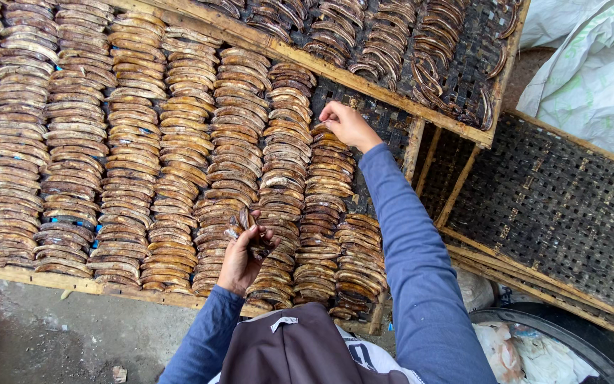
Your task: The person sorts dried banana slices spread on woven bamboo drying trays, picking up pieces, inspecting them by hand, and rearranging them in rows on the trays. The person gathers a handful of dried banana pieces and places them into a plastic-lined container, then lifts and repositions empty trays and continues arranging the dried slices.
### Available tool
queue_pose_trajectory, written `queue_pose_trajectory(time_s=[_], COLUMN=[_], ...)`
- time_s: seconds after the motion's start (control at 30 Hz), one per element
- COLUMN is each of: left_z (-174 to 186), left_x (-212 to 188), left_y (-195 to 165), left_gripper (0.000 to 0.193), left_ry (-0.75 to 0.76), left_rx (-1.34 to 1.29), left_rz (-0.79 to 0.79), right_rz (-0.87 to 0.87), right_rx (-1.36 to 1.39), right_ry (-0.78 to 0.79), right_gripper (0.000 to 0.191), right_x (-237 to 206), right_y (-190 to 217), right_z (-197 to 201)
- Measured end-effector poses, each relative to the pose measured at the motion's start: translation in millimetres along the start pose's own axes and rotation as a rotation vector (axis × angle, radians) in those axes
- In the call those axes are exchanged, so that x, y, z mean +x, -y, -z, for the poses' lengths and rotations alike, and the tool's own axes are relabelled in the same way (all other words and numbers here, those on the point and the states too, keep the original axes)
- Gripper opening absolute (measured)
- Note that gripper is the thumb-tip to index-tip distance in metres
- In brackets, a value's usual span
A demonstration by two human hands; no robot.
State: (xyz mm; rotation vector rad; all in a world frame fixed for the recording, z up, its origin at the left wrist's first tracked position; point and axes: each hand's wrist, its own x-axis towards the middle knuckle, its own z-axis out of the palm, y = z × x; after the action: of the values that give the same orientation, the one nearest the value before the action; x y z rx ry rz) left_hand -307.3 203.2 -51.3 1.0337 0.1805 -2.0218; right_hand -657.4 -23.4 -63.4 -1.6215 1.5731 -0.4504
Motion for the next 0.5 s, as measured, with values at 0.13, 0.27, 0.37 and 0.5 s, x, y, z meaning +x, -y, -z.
queue_pose_trajectory(time_s=[0.13,0.27,0.37,0.5], left_z=[2.6,7.7,10.5,8.7], left_x=[-1.3,3.3,6.7,8.5], left_y=[-2.8,-5.1,-4.7,-2.6], left_gripper=[0.034,0.032,0.029,0.036], left_ry=[-0.008,-0.012,-0.018,-0.014], left_rx=[-0.013,-0.030,-0.055,-0.036], left_rz=[-0.012,-0.030,-0.030,-0.019], right_rz=[0.105,0.141,0.213,0.169], right_rx=[-0.163,-0.207,-0.339,-0.351], right_ry=[-0.029,-0.127,-0.239,-0.271], right_gripper=[0.010,0.010,0.016,0.035], right_x=[17.3,17.3,11.1,1.1], right_y=[6.0,3.4,-0.2,-1.8], right_z=[-5.5,-10.3,-16.1,-24.1])
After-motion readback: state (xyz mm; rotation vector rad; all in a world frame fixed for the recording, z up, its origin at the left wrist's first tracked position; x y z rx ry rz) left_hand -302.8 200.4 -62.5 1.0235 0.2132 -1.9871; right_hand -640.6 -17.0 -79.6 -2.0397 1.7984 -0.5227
